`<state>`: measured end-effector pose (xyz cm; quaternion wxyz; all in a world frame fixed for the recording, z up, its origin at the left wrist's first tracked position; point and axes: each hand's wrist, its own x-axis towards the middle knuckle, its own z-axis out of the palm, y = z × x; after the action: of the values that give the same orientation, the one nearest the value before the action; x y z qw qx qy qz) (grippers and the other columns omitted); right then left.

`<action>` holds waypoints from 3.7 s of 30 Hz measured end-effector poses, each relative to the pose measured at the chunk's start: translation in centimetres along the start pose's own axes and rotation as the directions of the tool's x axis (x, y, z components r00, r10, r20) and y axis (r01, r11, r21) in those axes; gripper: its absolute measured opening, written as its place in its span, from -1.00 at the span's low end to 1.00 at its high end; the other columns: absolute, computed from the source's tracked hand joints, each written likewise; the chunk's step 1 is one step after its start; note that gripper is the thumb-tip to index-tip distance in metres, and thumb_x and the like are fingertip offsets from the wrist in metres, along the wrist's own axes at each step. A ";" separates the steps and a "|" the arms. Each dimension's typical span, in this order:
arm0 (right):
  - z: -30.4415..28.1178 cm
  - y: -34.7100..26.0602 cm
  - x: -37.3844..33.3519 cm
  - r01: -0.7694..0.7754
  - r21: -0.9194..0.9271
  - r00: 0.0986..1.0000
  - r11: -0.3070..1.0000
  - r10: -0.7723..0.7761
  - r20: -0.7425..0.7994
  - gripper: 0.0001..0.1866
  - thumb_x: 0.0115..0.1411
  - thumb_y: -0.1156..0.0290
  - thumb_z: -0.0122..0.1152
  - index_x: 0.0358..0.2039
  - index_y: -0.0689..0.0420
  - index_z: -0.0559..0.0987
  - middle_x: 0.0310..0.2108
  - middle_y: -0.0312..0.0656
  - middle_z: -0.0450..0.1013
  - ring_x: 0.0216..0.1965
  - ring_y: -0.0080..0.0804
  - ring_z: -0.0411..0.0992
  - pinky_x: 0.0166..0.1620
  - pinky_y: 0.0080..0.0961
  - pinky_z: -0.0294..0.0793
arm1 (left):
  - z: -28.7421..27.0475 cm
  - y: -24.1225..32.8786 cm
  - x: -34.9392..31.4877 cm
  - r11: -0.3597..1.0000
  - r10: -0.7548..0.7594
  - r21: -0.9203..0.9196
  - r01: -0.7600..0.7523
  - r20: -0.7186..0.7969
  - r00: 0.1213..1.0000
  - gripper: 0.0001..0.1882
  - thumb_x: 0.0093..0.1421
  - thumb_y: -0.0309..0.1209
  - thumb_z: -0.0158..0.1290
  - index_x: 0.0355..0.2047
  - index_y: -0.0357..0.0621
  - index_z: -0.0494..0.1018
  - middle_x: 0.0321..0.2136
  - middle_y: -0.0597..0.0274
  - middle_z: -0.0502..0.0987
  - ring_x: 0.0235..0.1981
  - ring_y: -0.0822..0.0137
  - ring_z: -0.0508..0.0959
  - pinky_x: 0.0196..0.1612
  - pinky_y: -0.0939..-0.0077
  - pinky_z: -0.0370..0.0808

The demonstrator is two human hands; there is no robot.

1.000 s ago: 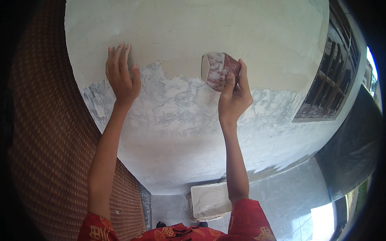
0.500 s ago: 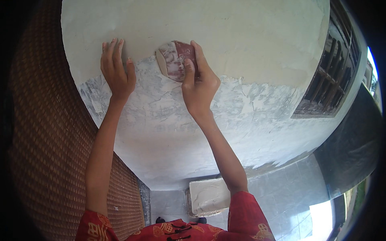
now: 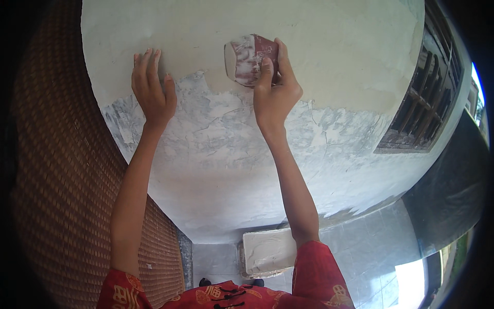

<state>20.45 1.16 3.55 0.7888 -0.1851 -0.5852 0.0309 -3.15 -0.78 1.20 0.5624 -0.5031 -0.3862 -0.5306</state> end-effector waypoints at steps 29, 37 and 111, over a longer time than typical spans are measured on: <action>-4.8 0.3 -2.4 -0.126 0.112 0.992 0.986 0.126 0.010 -0.57 0.34 0.53 0.08 0.22 0.18 0.41 -0.17 -0.08 0.57 -0.30 -0.58 0.52 -0.22 -0.62 0.55 | 0.0 0.9 0.3 1.000 0.025 0.015 -0.026 0.044 0.999 -0.50 0.30 -0.31 -0.16 0.23 -0.15 0.29 0.23 0.08 0.27 0.33 -0.07 0.15 0.30 -0.01 0.09; -4.8 1.4 -1.4 -0.143 0.058 0.986 0.988 0.148 -0.074 -0.60 0.35 0.53 0.02 0.20 0.21 0.42 -0.12 -0.01 0.56 -0.20 -0.43 0.58 -0.19 -0.52 0.64 | 0.2 0.4 0.0 1.000 0.028 0.011 -0.028 0.029 0.999 -0.52 0.31 -0.31 -0.16 0.22 -0.15 0.30 0.21 0.08 0.29 0.33 -0.07 0.15 0.30 -0.01 0.09; -2.6 -1.1 -2.8 -0.245 0.112 0.968 0.963 0.237 0.079 -0.58 0.34 0.52 0.07 0.21 0.22 0.41 -0.05 -0.04 0.53 -0.19 -0.54 0.51 -0.13 -0.55 0.55 | -0.6 0.3 0.2 0.999 0.035 -0.040 -0.032 0.070 0.997 -0.50 0.24 -0.35 -0.11 0.21 -0.12 0.32 0.21 0.08 0.31 0.33 -0.09 0.17 0.30 -0.03 0.09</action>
<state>21.84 -1.25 0.69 0.7697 -0.2058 -0.5806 0.1678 -2.90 -1.43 1.20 0.5475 -0.5387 -0.3869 -0.5103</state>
